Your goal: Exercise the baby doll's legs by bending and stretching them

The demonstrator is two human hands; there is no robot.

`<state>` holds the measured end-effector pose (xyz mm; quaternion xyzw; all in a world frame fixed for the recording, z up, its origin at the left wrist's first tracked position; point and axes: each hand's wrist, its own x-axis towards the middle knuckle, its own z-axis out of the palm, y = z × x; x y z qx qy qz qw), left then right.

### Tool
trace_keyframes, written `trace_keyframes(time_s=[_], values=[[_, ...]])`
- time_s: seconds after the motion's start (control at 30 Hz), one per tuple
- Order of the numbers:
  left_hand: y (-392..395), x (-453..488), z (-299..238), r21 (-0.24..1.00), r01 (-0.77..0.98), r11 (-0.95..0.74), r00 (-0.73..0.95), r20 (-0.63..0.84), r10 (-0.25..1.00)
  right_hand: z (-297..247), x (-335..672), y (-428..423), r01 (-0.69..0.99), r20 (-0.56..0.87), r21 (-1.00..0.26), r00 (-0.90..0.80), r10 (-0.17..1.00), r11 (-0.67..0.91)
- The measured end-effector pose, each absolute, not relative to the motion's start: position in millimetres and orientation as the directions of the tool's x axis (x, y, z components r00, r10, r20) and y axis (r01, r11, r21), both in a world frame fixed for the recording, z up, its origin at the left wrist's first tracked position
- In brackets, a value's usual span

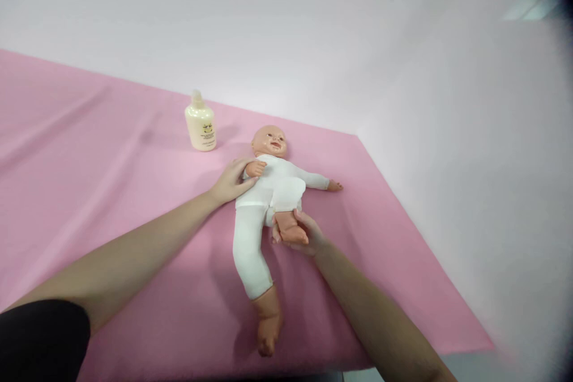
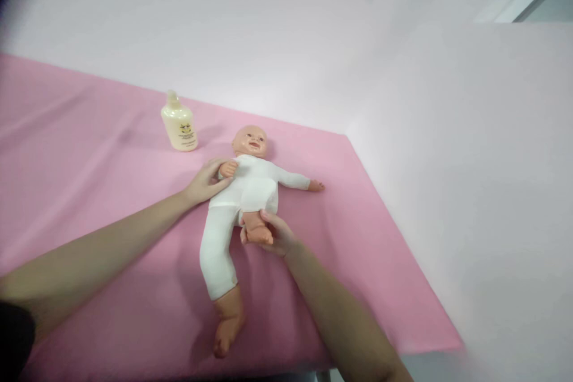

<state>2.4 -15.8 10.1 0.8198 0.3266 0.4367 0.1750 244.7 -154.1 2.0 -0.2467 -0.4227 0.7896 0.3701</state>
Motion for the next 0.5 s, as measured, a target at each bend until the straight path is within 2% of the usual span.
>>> trace_keyframes(time_s=[0.1, 0.33, 0.5], values=[[-16, 3, 10, 0.592, 0.396, -0.702, 0.392, 0.582, 0.712, -2, 245, -153, -0.362, -0.056, -0.849, -0.662, 0.747, -0.384], [-14, 3, 7, 0.608, 0.403, -0.684, 0.375, 0.572, 0.729, -14, 249, -152, -0.214, -0.082, -0.834, -0.863, 0.498, -0.508], [-13, 2, 6, 0.604, 0.389, -0.696, 0.372, 0.588, 0.718, -18, 250, -152, -0.199, -0.100, -0.830, -0.866, 0.490, -0.521]])
